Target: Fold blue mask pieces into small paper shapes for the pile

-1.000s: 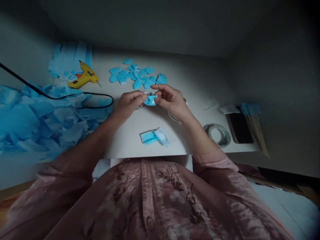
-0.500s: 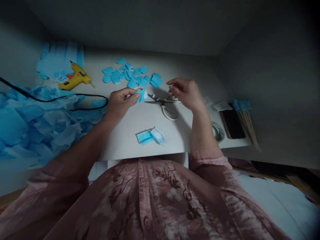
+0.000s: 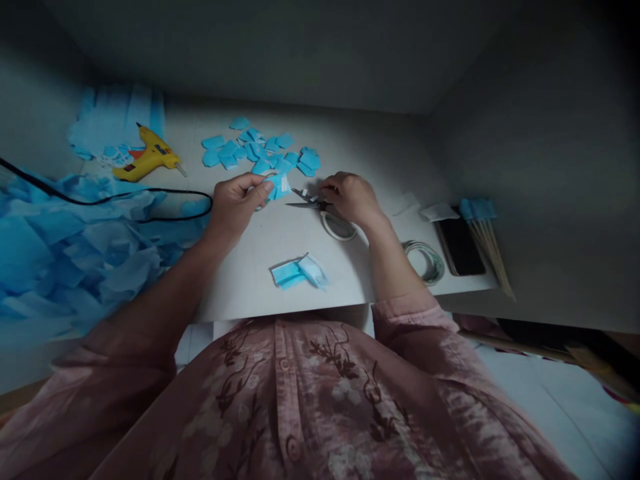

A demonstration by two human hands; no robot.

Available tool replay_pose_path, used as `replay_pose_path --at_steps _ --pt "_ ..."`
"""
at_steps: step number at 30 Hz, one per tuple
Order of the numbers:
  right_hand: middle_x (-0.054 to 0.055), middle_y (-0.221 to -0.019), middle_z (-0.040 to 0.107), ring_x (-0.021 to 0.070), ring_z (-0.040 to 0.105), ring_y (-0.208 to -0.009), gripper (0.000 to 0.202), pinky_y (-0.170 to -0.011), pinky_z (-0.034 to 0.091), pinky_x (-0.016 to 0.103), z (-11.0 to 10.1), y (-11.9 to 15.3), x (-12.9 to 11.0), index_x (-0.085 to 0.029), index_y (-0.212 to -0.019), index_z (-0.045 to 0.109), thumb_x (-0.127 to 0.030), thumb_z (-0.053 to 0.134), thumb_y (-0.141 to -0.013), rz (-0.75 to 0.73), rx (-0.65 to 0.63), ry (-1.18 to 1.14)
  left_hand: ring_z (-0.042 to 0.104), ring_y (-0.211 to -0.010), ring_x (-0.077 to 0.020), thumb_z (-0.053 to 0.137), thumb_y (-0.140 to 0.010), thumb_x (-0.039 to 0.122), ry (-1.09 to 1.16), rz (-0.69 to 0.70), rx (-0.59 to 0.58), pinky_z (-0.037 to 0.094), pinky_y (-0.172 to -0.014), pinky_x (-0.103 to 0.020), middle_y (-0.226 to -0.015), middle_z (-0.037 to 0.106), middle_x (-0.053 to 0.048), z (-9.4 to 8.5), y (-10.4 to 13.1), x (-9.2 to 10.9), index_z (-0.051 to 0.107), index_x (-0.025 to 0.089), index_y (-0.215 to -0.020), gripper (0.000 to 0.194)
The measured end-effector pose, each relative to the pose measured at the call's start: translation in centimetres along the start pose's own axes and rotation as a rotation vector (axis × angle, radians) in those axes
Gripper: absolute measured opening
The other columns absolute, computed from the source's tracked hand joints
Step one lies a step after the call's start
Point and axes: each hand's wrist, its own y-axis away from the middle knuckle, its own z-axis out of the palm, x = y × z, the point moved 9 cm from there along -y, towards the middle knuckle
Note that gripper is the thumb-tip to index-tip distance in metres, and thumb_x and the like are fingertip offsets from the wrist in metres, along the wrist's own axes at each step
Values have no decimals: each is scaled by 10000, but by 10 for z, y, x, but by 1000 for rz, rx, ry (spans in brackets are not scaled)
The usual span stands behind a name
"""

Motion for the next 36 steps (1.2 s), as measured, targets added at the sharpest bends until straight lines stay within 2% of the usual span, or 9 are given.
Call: replay_pose_path --at_steps 6,11,16,21,29,33,36 --pt "133 -1200 789 286 703 -1091 354 -781 417 346 15 -7 -12 -187 -1173 791 -259 476 -1030 -9 -5 -3 533 -565 -91 752 -860 303 -4 -6 19 443 -584 -228 -575 589 30 0 1 3 739 182 -745 167" --pt "103 -1173 806 274 712 -1028 312 -731 391 336 24 -14 -12 -208 -1122 797 -301 516 -1022 30 -22 -33 522 -572 -91 707 -864 220 5 -28 22 440 -591 -227 -569 579 26 0 1 7 730 182 -720 151" --pt "41 -1041 823 222 705 -909 225 -689 373 313 26 -17 -4 -231 -1087 769 -275 587 -963 77 -7 -151 531 -594 -95 715 -863 237 -13 -47 20 451 -603 -221 -583 589 22 0 1 7 713 184 -707 164" --pt "71 -1057 815 239 698 -914 225 -688 364 331 28 -14 -4 -223 -1075 737 -292 539 -993 52 -8 -109 524 -589 -101 720 -861 264 4 -30 10 446 -598 -240 -581 581 18 1 1 7 707 187 -704 175" --pt "60 -1026 808 238 685 -903 206 -721 396 331 25 -10 -3 -236 -1025 683 -274 482 -999 53 5 -160 509 -576 -106 724 -839 307 -20 -37 -8 424 -590 -256 -578 581 18 2 2 3 725 192 -716 169" --pt "32 -979 802 213 673 -879 176 -737 420 315 23 -12 3 -239 -991 653 -241 478 -972 35 43 -309 520 -578 -104 735 -843 338 -22 -28 -10 438 -598 -253 -579 577 22 2 2 2 721 195 -708 197" --pt "28 -932 757 191 652 -851 114 -790 455 315 10 -11 5 -226 -947 637 -270 532 -949 -6 137 -468 511 -567 -106 738 -832 361 -23 -39 -14 428 -588 -257 -572 576 22 3 2 1 728 195 -718 201"
